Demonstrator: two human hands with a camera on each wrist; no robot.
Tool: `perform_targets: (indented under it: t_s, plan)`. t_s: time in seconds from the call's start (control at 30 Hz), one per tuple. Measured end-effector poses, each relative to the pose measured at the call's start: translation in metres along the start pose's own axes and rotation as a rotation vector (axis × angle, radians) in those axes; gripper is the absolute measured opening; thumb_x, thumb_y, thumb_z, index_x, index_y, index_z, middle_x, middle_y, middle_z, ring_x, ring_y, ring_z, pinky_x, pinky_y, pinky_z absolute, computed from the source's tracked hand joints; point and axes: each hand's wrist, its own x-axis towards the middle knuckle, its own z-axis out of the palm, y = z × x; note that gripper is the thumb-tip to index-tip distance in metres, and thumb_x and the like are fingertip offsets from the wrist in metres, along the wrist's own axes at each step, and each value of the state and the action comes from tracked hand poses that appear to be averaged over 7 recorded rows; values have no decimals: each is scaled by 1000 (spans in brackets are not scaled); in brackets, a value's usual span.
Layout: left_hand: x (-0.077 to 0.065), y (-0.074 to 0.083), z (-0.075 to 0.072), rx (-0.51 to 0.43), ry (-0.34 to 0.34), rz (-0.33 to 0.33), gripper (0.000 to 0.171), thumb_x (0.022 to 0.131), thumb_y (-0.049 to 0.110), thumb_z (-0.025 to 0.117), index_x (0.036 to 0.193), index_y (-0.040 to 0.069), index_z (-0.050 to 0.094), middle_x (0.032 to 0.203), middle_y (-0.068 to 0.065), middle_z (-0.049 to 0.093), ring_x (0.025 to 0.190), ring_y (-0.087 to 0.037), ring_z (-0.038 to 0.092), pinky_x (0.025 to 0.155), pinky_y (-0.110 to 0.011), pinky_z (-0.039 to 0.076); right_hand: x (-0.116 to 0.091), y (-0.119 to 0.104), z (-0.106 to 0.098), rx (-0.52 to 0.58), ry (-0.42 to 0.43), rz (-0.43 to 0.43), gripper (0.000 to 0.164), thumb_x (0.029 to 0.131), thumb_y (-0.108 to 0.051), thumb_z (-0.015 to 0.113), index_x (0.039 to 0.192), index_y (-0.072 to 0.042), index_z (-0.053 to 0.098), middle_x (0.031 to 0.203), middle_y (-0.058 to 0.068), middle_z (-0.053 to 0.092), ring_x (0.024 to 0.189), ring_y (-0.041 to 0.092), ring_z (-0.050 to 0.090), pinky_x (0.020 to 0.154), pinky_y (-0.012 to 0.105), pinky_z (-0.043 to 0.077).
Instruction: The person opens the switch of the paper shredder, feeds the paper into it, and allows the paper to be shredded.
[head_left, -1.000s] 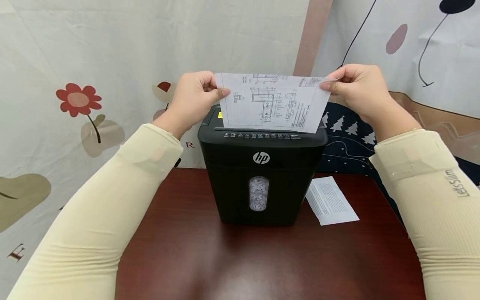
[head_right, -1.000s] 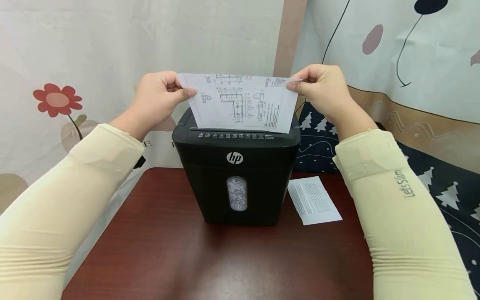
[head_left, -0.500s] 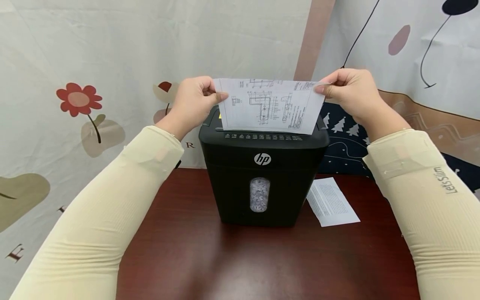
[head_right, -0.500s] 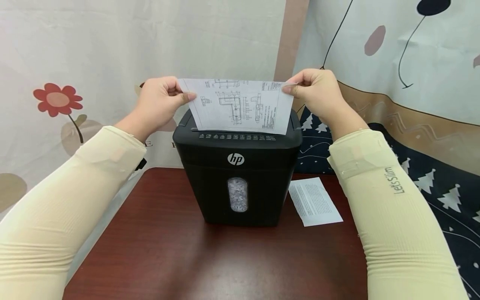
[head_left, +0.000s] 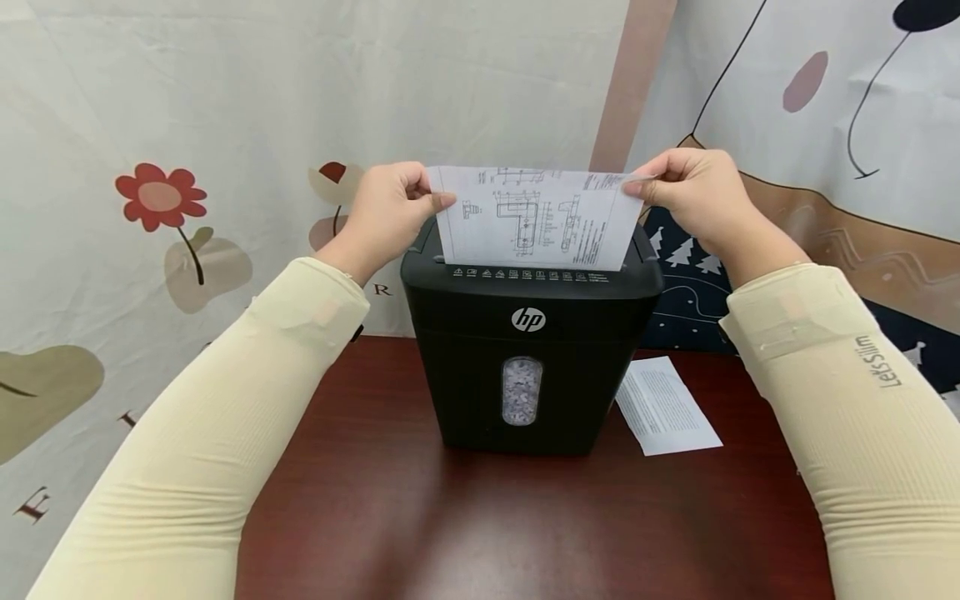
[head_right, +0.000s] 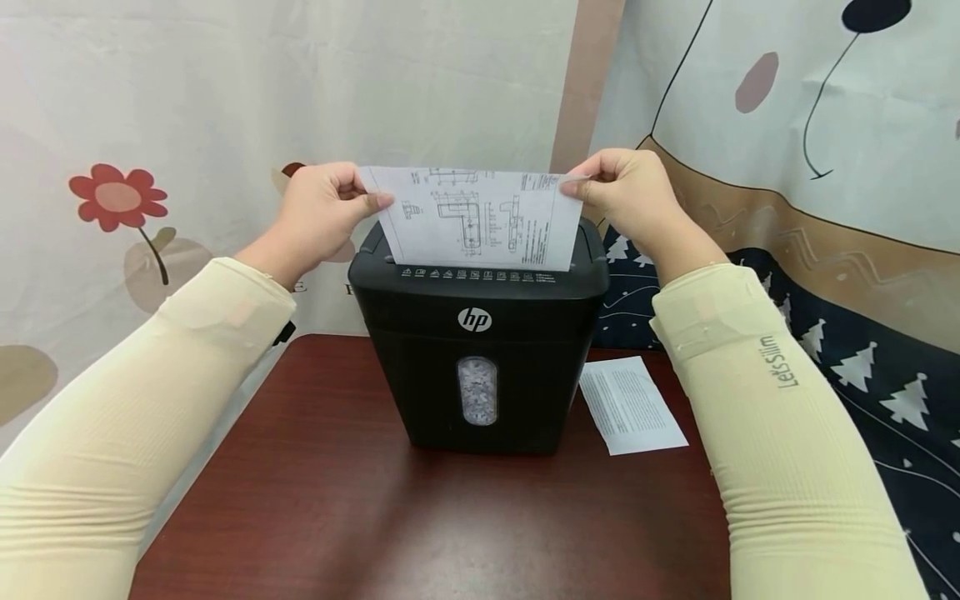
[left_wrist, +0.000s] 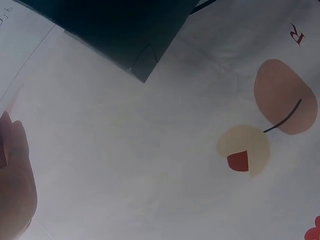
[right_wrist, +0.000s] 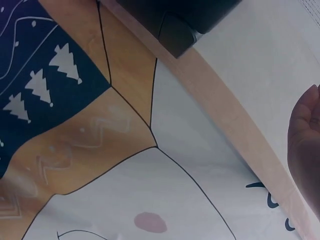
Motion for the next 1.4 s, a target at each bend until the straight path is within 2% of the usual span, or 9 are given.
perform_targets:
  t_s: [0.17, 0.33, 0.5, 0.63, 0.7, 0.93, 1.07, 1.23, 1.4]
  plan:
    - [-1, -2, 1, -5, 6, 3, 27, 90, 16, 69, 71, 3, 56, 60, 1, 51, 64, -14, 39, 52, -23, 26, -1, 2, 1, -47, 6, 16, 14, 86, -7, 73, 78, -18, 77, 68, -12, 68, 63, 5, 61, 60, 18, 45]
    - [-3, -4, 2, 2, -11, -6, 28, 91, 16, 68, 70, 4, 54, 59, 0, 48, 63, -15, 38, 52, -24, 27, -1, 5, 3, -50, 5, 24, 14, 86, -8, 73, 77, -19, 76, 68, -13, 67, 63, 5, 60, 59, 19, 44]
    - [-3, -6, 4, 6, -18, -13, 28, 91, 16, 68, 70, 5, 54, 63, 1, 53, 65, -15, 41, 52, -25, 28, -2, 9, 3, -62, 7, 25, 15, 86, -9, 73, 77, -21, 75, 67, -13, 66, 63, 6, 59, 59, 19, 44]
    - [-4, -7, 5, 15, -25, -15, 30, 91, 17, 68, 69, 6, 52, 59, 1, 47, 62, -15, 39, 52, -25, 27, -3, 12, 3, -73, 5, 38, 16, 86, -9, 73, 77, -22, 75, 68, -13, 65, 65, 7, 56, 60, 19, 42]
    - [-4, -8, 6, 24, -30, -19, 30, 92, 17, 68, 69, 6, 52, 60, -1, 49, 63, -16, 38, 52, -26, 27, -3, 13, 4, -87, -1, 46, 16, 86, -10, 73, 77, -23, 75, 68, -13, 64, 66, 7, 55, 61, 19, 40]
    - [-7, -13, 13, 22, -62, -61, 27, 92, 17, 67, 73, 3, 53, 86, -12, 69, 72, -18, 45, 52, -26, 25, -7, 16, 6, -147, -13, 96, 16, 87, -14, 72, 77, -27, 75, 72, -16, 65, 73, 6, 55, 63, 21, 41]
    - [-6, -12, 15, 19, -70, -66, 25, 93, 17, 65, 76, 3, 55, 93, -12, 70, 78, -18, 48, 55, -27, 28, -8, 19, 4, -150, -14, 117, 13, 88, -15, 72, 81, -25, 75, 76, -16, 66, 76, 6, 57, 66, 20, 45]
    - [-4, -8, 17, 15, -55, -58, 18, 93, 15, 64, 81, 3, 60, 96, -11, 69, 85, -17, 52, 63, -27, 33, -9, 20, 3, -136, -27, 140, 5, 88, -16, 71, 90, -16, 76, 82, -15, 67, 78, 6, 59, 68, 18, 48]
    - [-5, -9, 19, 25, -68, -51, 20, 93, 15, 65, 78, 3, 57, 95, -12, 69, 83, -19, 53, 65, -28, 35, -13, 22, 4, -196, -61, 167, 16, 89, -24, 72, 96, -10, 75, 81, -15, 65, 81, 9, 57, 70, 20, 46]
